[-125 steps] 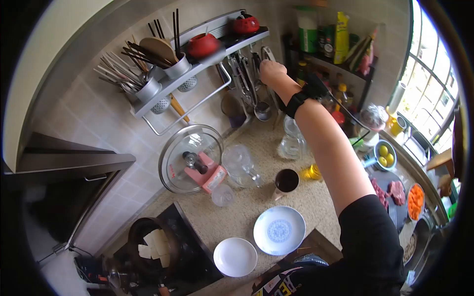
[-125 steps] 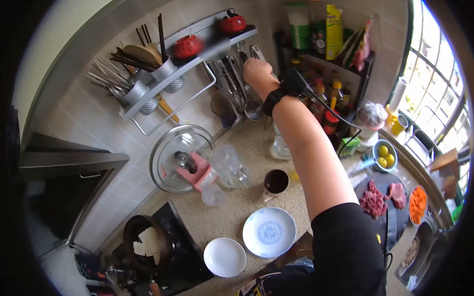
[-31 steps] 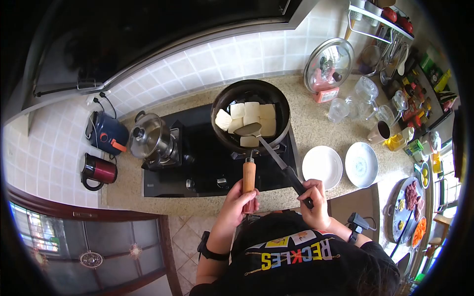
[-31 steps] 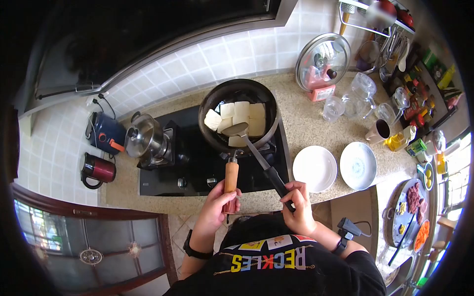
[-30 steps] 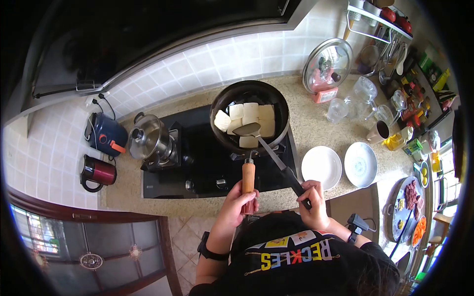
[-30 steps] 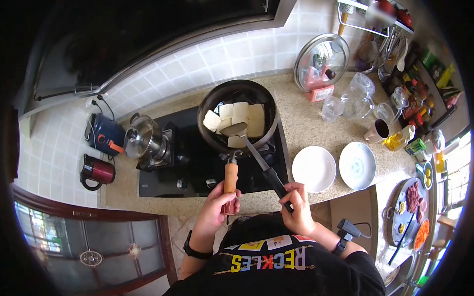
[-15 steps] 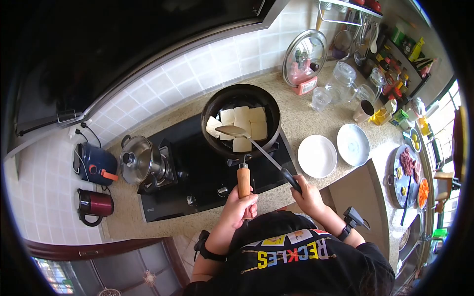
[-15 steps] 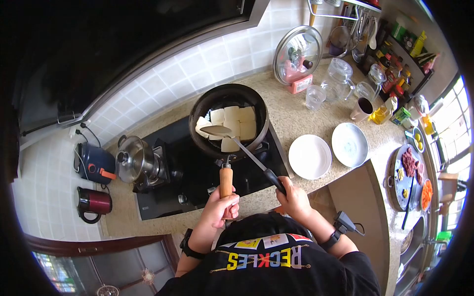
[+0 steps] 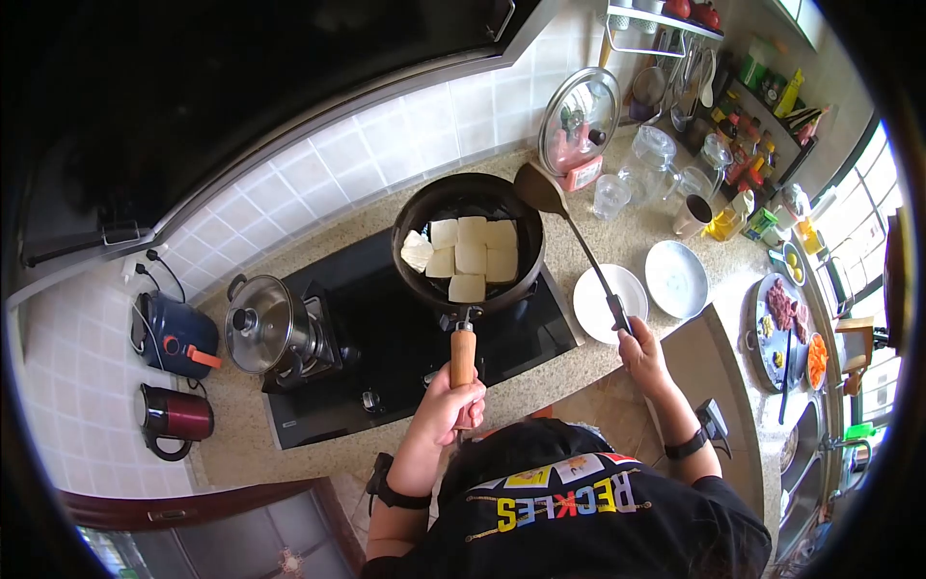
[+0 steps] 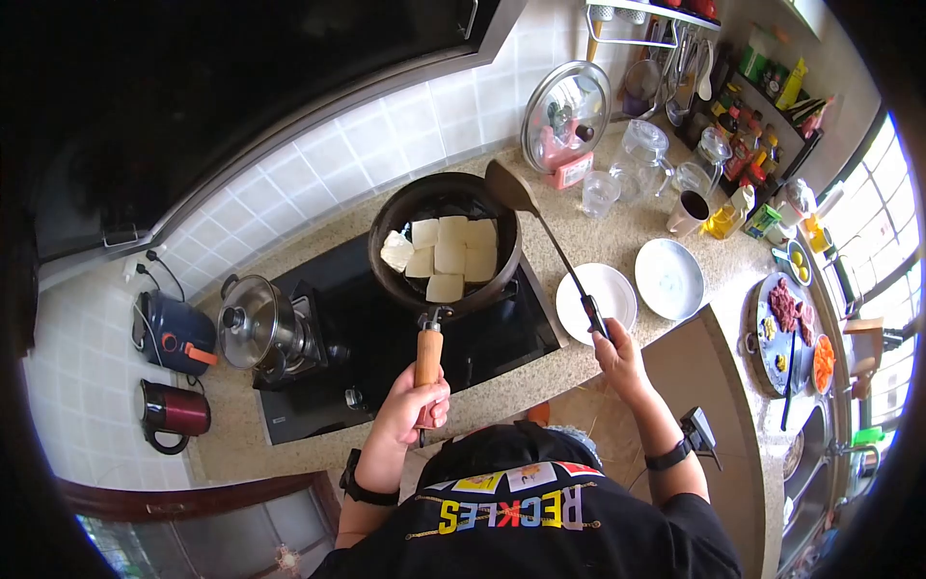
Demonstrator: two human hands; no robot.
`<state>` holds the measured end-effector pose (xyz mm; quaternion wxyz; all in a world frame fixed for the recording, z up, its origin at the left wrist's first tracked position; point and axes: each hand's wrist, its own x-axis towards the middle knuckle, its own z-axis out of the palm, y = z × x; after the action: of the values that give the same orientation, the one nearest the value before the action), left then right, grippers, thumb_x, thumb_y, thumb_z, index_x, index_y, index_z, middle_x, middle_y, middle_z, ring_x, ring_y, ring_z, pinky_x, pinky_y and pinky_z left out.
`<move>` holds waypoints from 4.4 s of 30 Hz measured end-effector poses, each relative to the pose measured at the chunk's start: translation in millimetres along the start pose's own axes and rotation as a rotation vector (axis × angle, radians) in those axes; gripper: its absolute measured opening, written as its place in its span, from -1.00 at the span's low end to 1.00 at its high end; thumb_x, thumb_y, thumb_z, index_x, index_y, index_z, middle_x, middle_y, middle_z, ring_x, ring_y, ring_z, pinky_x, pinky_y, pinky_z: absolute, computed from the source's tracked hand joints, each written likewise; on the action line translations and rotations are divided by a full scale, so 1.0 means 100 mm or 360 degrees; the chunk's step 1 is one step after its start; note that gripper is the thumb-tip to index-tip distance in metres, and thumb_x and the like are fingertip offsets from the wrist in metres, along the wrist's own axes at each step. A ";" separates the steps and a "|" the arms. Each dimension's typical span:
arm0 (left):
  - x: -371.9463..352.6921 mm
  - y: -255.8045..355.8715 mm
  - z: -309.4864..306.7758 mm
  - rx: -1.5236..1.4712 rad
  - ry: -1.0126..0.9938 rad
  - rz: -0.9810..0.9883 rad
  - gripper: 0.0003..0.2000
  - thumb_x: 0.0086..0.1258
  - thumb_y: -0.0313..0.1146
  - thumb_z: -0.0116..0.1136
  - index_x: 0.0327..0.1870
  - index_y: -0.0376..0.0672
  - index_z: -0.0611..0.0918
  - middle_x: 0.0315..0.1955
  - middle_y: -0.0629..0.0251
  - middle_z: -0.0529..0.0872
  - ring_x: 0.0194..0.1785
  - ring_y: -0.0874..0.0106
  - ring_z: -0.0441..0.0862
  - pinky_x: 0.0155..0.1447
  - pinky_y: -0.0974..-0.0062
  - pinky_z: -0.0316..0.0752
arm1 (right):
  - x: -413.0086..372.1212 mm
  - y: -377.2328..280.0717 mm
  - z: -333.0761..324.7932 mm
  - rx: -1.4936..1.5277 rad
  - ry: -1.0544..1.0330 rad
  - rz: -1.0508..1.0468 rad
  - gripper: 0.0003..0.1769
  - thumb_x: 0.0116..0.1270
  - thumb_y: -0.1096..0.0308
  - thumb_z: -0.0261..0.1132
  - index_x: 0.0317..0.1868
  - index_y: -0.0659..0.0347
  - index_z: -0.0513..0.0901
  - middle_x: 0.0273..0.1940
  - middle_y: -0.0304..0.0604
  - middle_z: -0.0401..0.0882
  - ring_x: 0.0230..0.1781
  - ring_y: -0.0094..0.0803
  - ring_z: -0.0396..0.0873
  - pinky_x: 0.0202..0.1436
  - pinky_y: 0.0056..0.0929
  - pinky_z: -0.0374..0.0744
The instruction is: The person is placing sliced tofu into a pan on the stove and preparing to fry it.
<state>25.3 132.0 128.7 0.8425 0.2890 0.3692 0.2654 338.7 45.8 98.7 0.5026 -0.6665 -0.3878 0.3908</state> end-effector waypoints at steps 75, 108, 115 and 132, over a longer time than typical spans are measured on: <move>0.15 -0.21 0.34 -0.0031 0.0172 0.0105 -0.83 0.23 -0.56 0.01 -0.23 -0.15 0.34 -0.57 0.34 0.43 -0.62 0.54 0.41 -0.59 0.57 0.35 | -0.36 0.53 -0.69 -0.1741 0.0538 0.0068 -0.72 0.19 0.13 0.27 -0.23 0.09 0.45 -0.46 -0.08 0.58 -0.42 -0.12 0.60 -0.38 -0.20 0.52; 0.18 -0.28 0.32 -0.0109 0.0126 0.0124 -0.79 0.24 -0.54 0.03 -0.15 -0.14 0.35 -0.57 0.34 0.44 -0.62 0.52 0.43 -0.59 0.57 0.35 | 0.22 1.27 0.34 -0.0939 0.0325 0.0133 -0.40 0.09 0.33 0.31 0.11 0.22 0.23 -0.18 0.19 0.49 -0.16 0.08 0.51 -0.10 -0.14 0.49; 0.17 -0.28 0.31 -0.0116 0.0112 0.0131 -0.79 0.25 -0.54 0.03 -0.14 -0.12 0.35 -0.55 0.35 0.45 -0.61 0.53 0.43 -0.57 0.59 0.34 | 0.23 1.08 0.29 -0.1427 -0.0040 0.0346 -0.26 0.06 0.05 0.31 0.17 0.18 0.22 -0.30 0.08 0.60 -0.26 0.02 0.59 -0.21 -0.12 0.55; 0.27 -0.33 0.22 0.0300 0.0281 0.0170 -0.71 0.21 -0.51 0.00 -0.03 -0.22 0.33 -0.58 0.29 0.48 -0.65 0.52 0.48 -0.61 0.57 0.41 | 0.17 -0.43 1.75 0.1189 -0.1099 0.1016 -0.57 0.22 0.16 0.33 -0.12 0.34 0.45 -0.38 -0.13 0.53 -0.52 -0.42 0.55 -0.51 -0.47 0.58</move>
<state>66.2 120.4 105.9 0.7604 0.3617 0.4494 0.2985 180.8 133.9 105.5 0.4056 -0.3628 -0.1456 0.8262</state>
